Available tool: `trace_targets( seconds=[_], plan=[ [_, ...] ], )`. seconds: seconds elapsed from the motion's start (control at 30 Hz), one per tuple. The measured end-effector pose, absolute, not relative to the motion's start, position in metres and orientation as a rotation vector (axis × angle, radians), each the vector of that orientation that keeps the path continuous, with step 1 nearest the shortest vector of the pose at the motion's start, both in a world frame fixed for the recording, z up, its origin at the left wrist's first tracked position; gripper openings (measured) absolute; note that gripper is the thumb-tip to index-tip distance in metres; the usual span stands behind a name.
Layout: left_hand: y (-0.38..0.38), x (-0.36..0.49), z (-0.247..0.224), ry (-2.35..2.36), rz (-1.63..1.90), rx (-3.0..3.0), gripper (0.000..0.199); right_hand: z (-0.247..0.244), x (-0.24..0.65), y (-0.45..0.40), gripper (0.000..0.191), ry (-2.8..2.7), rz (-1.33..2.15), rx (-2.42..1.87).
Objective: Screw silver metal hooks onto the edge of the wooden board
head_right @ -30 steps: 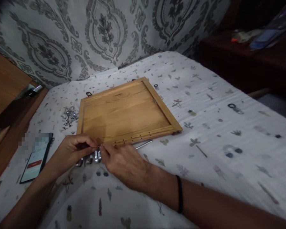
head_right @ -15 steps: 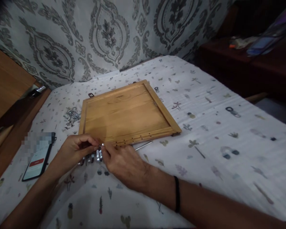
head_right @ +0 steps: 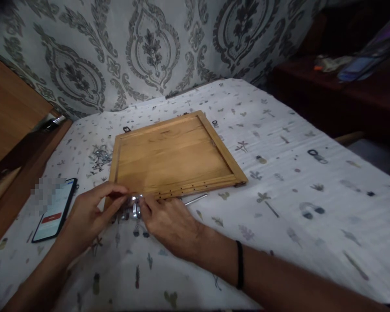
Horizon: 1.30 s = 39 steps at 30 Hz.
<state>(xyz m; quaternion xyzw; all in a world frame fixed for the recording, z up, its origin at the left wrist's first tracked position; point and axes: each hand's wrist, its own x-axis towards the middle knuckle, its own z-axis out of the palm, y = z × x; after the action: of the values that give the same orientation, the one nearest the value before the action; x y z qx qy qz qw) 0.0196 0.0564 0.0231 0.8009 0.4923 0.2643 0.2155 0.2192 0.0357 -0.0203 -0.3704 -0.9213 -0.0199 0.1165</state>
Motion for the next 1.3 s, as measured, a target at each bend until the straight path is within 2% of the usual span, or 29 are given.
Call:
trace_targets(
  seconds=[0.13, 0.33, 0.6, 0.97, 1.3],
  plan=[
    [0.030, 0.027, 0.016, 1.310, 0.870, 2.666, 0.011, -0.021, 0.219, 0.036, 0.029, -2.704, -0.033, -1.093],
    [0.018, 0.033, -0.007, 1.341, 0.835, 3.082, 0.011, -0.022, 0.219, 0.035, 0.032, -2.710, -0.048, -1.083],
    [0.017, 0.022, -0.016, 1.279, 0.821, 3.086, 0.021, -0.024, 0.220, 0.034, 0.037, -2.700, -0.061, -1.069],
    [0.021, 0.029, -0.010, 1.148, 0.903, 3.109, 0.016, -0.026, 0.221, 0.035, 0.038, -2.685, -0.021, -1.053],
    [0.021, 0.028, -0.014, 1.204, 0.959, 3.022, 0.020, -0.028, 0.221, 0.036, 0.037, -2.683, -0.076, -1.037]
  ],
)
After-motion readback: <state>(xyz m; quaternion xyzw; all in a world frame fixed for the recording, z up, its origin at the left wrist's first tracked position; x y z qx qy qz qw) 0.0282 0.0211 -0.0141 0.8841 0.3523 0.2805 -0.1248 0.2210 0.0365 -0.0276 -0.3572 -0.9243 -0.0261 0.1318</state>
